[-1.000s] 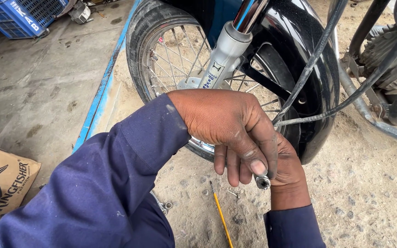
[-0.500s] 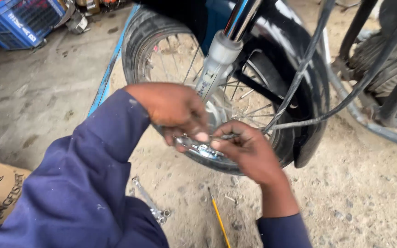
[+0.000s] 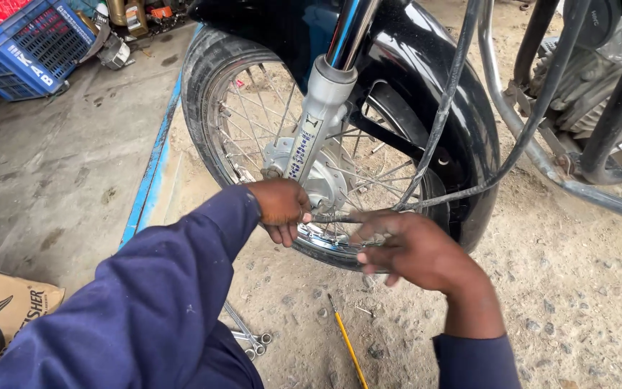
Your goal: Adjusting the front brake cable and assembly on a motorcycle wheel.
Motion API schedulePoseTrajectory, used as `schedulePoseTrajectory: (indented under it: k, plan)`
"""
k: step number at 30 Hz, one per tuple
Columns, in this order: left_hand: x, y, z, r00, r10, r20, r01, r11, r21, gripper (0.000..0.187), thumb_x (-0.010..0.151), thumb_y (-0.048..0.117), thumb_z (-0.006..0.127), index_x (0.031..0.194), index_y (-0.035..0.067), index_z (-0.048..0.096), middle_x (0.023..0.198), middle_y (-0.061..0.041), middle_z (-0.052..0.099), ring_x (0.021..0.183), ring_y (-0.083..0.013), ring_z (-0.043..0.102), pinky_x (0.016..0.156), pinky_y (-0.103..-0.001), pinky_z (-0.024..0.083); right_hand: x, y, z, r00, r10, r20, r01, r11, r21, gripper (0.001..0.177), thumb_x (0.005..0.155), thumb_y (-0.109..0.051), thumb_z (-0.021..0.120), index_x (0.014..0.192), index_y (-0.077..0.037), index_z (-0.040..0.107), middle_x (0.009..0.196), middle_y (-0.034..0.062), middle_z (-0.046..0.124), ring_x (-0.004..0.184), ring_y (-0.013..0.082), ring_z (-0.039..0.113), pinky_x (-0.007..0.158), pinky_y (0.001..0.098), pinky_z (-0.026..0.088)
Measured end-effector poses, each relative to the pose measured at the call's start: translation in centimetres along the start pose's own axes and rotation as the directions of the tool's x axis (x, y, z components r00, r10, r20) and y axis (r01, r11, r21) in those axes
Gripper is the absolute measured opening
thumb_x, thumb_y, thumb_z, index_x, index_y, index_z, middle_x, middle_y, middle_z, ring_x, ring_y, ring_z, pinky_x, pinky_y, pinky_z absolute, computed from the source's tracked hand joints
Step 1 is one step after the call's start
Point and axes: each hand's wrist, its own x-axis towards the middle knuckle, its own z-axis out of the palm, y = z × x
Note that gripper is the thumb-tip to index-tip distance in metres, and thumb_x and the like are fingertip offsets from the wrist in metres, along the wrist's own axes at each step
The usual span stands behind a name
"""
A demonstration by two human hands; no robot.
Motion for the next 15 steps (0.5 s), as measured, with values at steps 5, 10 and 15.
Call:
schedulePoseTrajectory:
  k: [5, 10, 15]
  plan:
    - [0.1, 0.5, 1.4, 0.993, 0.045, -0.111, -0.042, 0.999, 0.034, 0.037, 0.103, 0.019, 0.052, 0.133, -0.002, 0.057, 0.090, -0.018, 0.074, 0.070, -0.0235, 0.077, 0.056, -0.031, 0.063, -0.6, -0.2, 0.0, 0.934, 0.319, 0.157, -0.323, 0.946, -0.003, 0.035, 0.088, -0.032, 0.075, 0.097, 0.002, 0.077, 0.076, 0.0093, 0.078, 0.060, 0.0189, 0.075, 0.048, 0.0316, 0.057]
    - [-0.1, 2.3, 3.4, 0.954, 0.162, -0.251, -0.123, 0.979, 0.166, 0.034, 0.102, 0.017, 0.054, 0.131, -0.002, 0.055, 0.098, -0.013, 0.067, 0.077, -0.0227, 0.077, 0.066, -0.036, 0.062, 2.7, 5.6, 2.6, 0.904, 0.398, -0.156, -0.395, 0.917, 0.053, 0.021, 0.092, -0.019, 0.070, 0.102, -0.001, 0.074, 0.076, 0.0139, 0.075, 0.063, 0.0216, 0.075, 0.052, 0.0309, 0.059]
    - [1.4, 2.7, 3.9, 0.929, 0.253, -0.271, -0.159, 0.933, 0.322, 0.042, 0.095, 0.005, 0.057, 0.134, -0.006, 0.048, 0.096, -0.018, 0.075, 0.087, -0.0230, 0.077, 0.082, -0.037, 0.058, 4.3, 11.2, 4.2, 0.941, 0.197, -0.277, -0.011, 0.832, 0.555, 0.032, 0.083, -0.001, 0.066, 0.115, -0.007, 0.065, 0.100, 0.0096, 0.073, 0.083, 0.0200, 0.069, 0.063, 0.0312, 0.056]
